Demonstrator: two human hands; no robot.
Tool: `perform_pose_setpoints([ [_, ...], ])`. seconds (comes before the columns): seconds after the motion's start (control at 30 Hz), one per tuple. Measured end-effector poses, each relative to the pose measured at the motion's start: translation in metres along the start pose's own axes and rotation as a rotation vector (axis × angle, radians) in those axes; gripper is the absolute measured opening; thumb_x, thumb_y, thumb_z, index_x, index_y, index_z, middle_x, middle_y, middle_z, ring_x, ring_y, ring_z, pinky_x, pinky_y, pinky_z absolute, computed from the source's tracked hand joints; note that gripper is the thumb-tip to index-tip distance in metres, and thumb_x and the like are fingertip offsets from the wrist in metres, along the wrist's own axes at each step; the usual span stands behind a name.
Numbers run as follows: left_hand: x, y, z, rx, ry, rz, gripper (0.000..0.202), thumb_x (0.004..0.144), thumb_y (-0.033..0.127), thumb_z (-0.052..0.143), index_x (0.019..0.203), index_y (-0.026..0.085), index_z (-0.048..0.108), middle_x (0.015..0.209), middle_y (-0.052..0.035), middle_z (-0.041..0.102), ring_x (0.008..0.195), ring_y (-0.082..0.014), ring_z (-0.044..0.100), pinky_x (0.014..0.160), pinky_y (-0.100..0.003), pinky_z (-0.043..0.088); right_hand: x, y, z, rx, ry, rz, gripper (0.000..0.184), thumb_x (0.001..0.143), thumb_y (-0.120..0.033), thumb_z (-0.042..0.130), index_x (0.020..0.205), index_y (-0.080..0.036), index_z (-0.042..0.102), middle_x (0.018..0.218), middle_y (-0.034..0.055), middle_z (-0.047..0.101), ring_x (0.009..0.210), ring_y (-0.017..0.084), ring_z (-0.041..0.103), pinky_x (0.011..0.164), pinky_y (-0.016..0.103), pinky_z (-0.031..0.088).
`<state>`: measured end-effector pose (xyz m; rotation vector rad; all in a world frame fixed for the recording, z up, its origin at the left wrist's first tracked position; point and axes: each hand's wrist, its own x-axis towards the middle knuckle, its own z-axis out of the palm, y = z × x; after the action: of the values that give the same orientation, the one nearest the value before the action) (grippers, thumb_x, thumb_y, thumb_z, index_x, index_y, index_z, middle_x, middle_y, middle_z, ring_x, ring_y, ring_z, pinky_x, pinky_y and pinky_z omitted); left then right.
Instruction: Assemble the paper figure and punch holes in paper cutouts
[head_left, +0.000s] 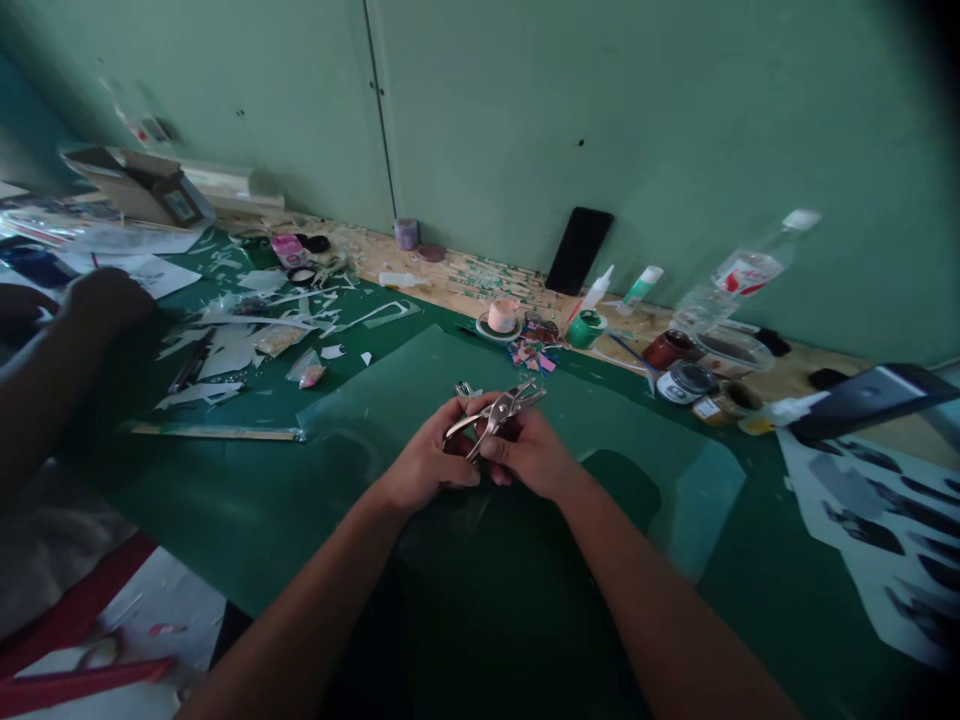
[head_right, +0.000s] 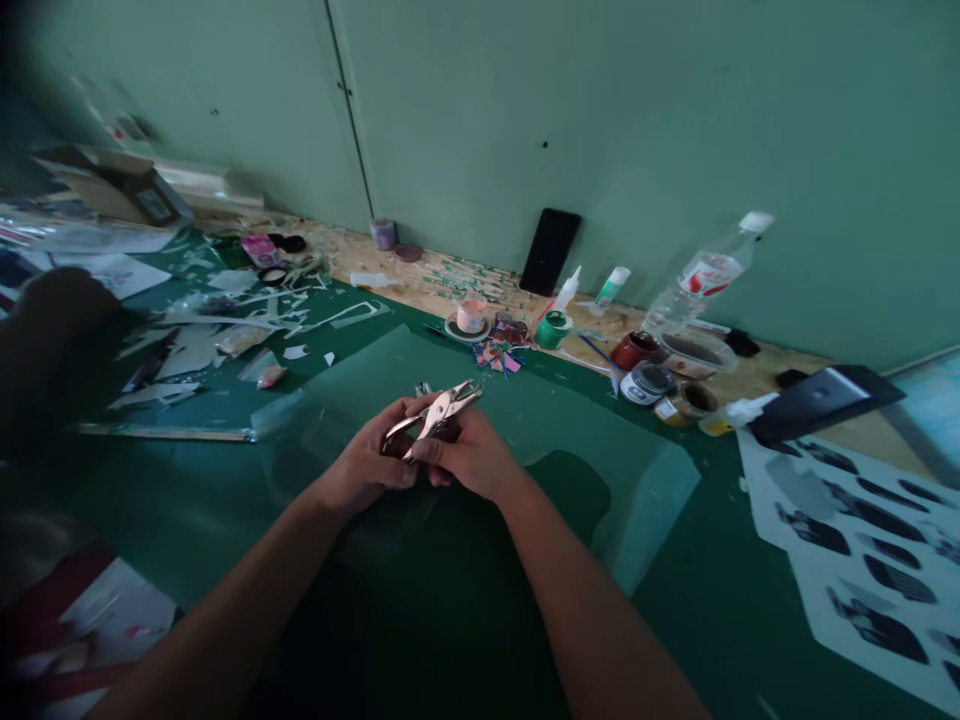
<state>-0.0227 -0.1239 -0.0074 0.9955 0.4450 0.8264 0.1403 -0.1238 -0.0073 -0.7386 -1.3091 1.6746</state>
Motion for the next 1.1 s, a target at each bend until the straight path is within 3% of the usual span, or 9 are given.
perform_pose_setpoints([
  [0.07,-0.002,0.0,0.001,0.064,0.037,0.049,0.05,0.064,0.003,0.069,0.108,0.018,0.05,0.076,-0.0049,0.07,0.069,-0.0227,0.069,0.066,-0.033,0.052,0.001,0.002,-0.001,0.025,0.015,-0.022,0.039,0.074,-0.038,0.078,0.103,-0.023,0.058,0.066,-0.0074,0.055,0.042,0.006,0.051,0.038,0.018,0.04],
  [0.27,-0.002,-0.009,-0.001,0.51,0.381,0.334,0.057,0.068,0.017,0.079,0.122,0.017,0.061,0.084,-0.0038,0.067,0.071,-0.0156,0.064,0.064,-0.025,0.05,0.003,0.003,-0.005,0.207,0.199,-0.123,0.044,0.07,-0.043,0.081,0.103,-0.025,0.058,0.067,-0.0091,0.053,0.04,0.004,0.047,0.036,0.016,0.035],
  [0.4,0.001,-0.012,-0.006,0.802,0.349,0.447,0.06,0.071,0.033,0.079,0.125,0.019,0.059,0.097,-0.0078,0.072,0.084,-0.0218,0.069,0.075,-0.032,0.055,0.003,0.004,0.001,0.314,0.171,-0.114,0.044,0.069,-0.044,0.082,0.102,-0.024,0.059,0.066,-0.0078,0.054,0.038,0.003,0.042,0.034,0.015,0.033],
  [0.5,0.0,-0.009,-0.006,0.859,0.274,0.571,0.066,0.072,0.038,0.078,0.131,0.021,0.053,0.122,-0.012,0.068,0.109,-0.0268,0.066,0.095,-0.038,0.052,0.002,0.006,0.01,0.356,0.13,-0.077,0.041,0.068,-0.045,0.083,0.093,-0.022,0.061,0.063,-0.0071,0.053,0.037,0.002,0.037,0.032,0.014,0.031],
  [0.57,-0.001,-0.008,-0.005,0.89,0.268,0.647,0.069,0.072,0.039,0.078,0.134,0.022,0.05,0.126,-0.012,0.067,0.114,-0.026,0.064,0.099,-0.037,0.05,0.002,0.007,0.015,0.373,0.113,-0.047,0.036,0.068,-0.046,0.082,0.082,-0.02,0.061,0.059,-0.0072,0.051,0.037,0.002,0.035,0.032,0.013,0.032],
  [0.67,-0.004,-0.006,-0.001,1.012,0.346,0.724,0.067,0.07,0.036,0.077,0.131,0.022,0.052,0.117,-0.0099,0.072,0.105,-0.0226,0.069,0.089,-0.03,0.055,0.002,0.009,0.018,0.413,0.097,0.019,0.038,0.068,-0.046,0.082,0.068,-0.018,0.057,0.052,-0.0078,0.047,0.035,0.001,0.031,0.032,0.012,0.03],
  [0.77,-0.005,-0.006,0.003,1.125,0.431,0.776,0.058,0.071,0.036,0.074,0.125,0.02,0.056,0.105,-0.0074,0.076,0.089,-0.019,0.074,0.075,-0.023,0.059,0.002,0.01,0.019,0.457,0.086,0.08,0.038,0.067,-0.045,0.083,0.068,-0.018,0.056,0.048,-0.0089,0.046,0.032,0.0,0.028,0.03,0.011,0.025],
  [0.9,-0.005,-0.008,0.007,1.204,0.528,0.79,0.047,0.076,0.039,0.066,0.117,0.018,0.059,0.095,-0.0048,0.078,0.079,-0.0165,0.075,0.07,-0.021,0.059,0.003,0.011,0.019,0.501,0.094,0.105,0.035,0.068,-0.042,0.083,0.07,-0.017,0.058,0.048,-0.0091,0.049,0.03,0.0,0.027,0.03,0.011,0.026],
  [1.1,-0.005,-0.013,0.008,1.33,0.558,0.787,0.037,0.083,0.039,0.059,0.112,0.016,0.061,0.089,-0.0049,0.078,0.064,-0.0142,0.073,0.06,-0.02,0.058,0.004,0.011,0.017,0.507,0.118,0.138,0.036,0.068,-0.041,0.083,0.066,-0.017,0.056,0.045,-0.0106,0.046,0.03,0.0,0.026,0.03,0.01,0.025],
])
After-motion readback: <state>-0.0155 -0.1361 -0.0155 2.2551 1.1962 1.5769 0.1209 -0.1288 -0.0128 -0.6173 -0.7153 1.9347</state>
